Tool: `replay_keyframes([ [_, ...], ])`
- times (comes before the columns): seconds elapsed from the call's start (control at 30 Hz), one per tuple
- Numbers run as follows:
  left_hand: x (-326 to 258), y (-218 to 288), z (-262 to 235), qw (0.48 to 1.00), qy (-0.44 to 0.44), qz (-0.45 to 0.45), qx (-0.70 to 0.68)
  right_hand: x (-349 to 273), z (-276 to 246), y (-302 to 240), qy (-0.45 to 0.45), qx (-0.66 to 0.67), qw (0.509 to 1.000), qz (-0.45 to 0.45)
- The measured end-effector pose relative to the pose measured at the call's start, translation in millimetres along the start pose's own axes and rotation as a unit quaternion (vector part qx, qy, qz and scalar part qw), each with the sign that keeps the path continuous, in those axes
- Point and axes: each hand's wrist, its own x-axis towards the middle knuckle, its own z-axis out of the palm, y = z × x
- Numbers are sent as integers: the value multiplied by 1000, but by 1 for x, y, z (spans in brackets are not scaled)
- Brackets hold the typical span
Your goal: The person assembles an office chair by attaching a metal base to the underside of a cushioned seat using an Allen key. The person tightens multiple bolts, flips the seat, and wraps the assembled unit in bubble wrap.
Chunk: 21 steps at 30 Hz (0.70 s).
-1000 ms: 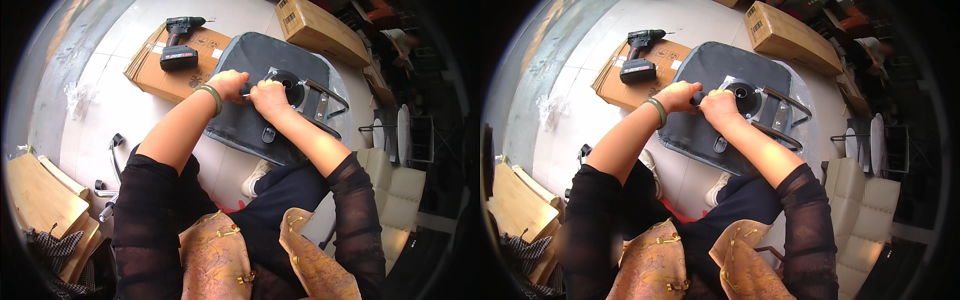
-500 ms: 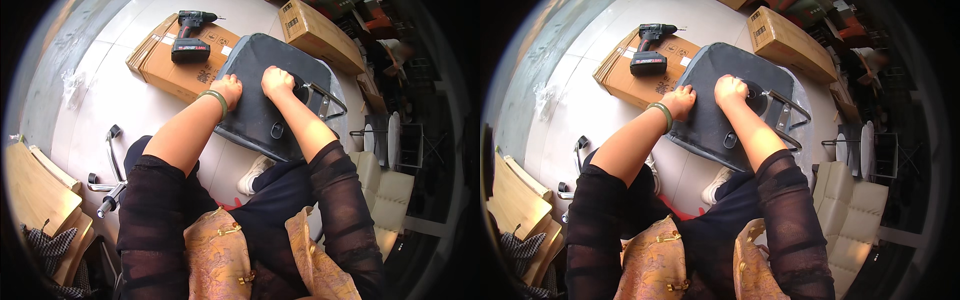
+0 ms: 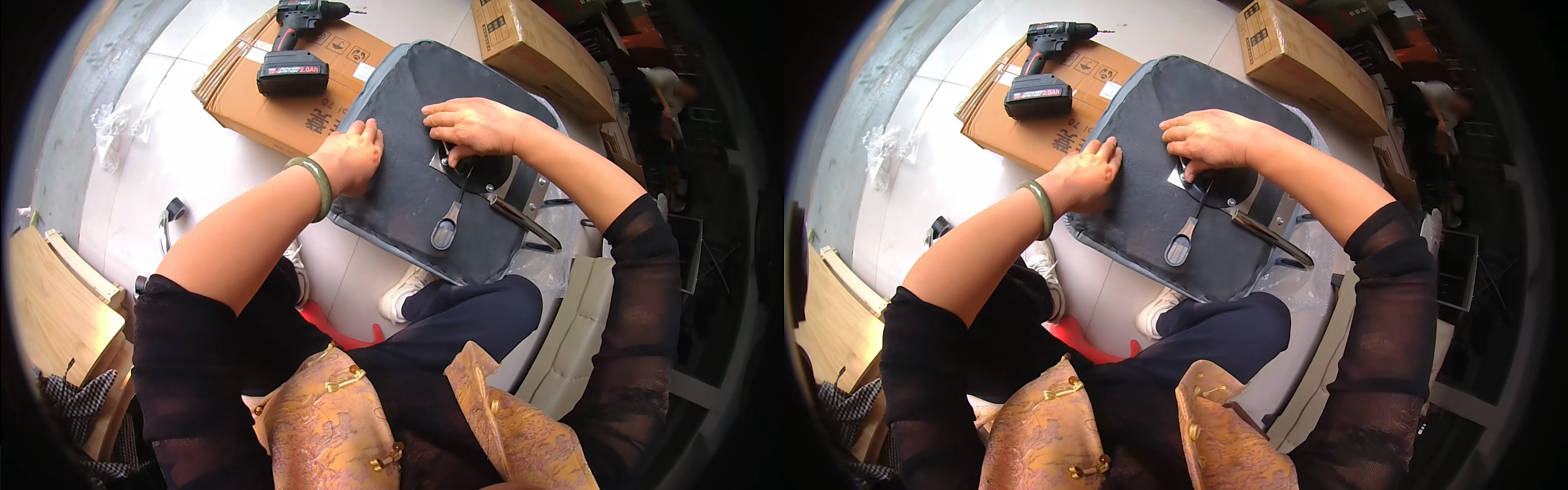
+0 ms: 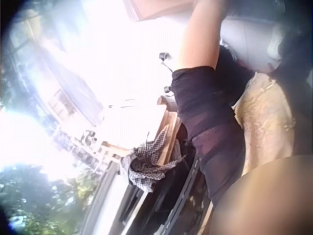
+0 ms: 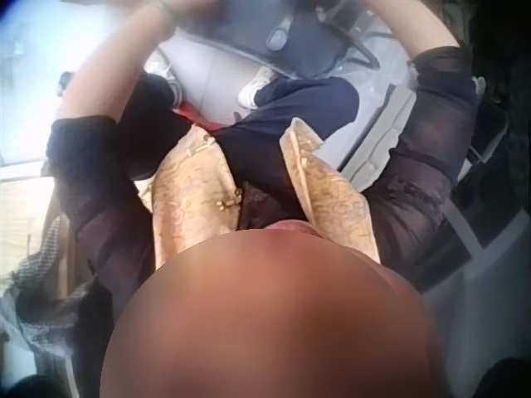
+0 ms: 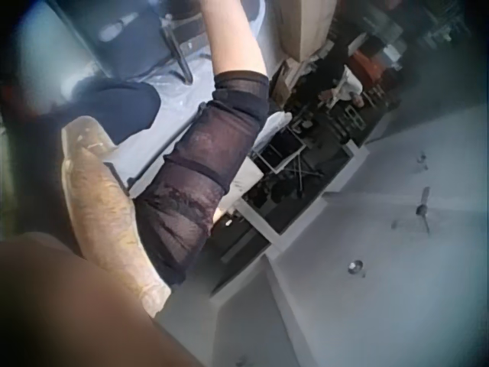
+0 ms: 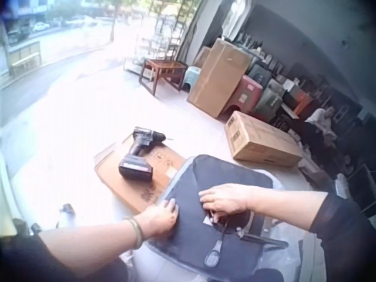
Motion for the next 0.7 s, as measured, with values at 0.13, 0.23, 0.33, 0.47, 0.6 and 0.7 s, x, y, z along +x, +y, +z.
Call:
replay_keyframes([
  [0.13,2,3,0,1000,-5,-1,7,2,6,4,11,-84,995,-51],
  [0.23,1,5,-1,1000,-9,-3,22,-3,8,-4,-6,-102,995,-2],
  [0.33,2,7,-2,1000,-17,-11,15,-12,9,-21,5,-125,989,75],
  [0.47,4,8,-4,999,-28,-14,9,-16,14,-45,32,-158,973,164],
  [0.6,3,7,-2,1000,-13,-16,-1,-14,15,-56,22,-159,961,224],
  [0.7,0,8,3,999,17,-23,-19,-13,12,-57,25,-144,969,202],
])
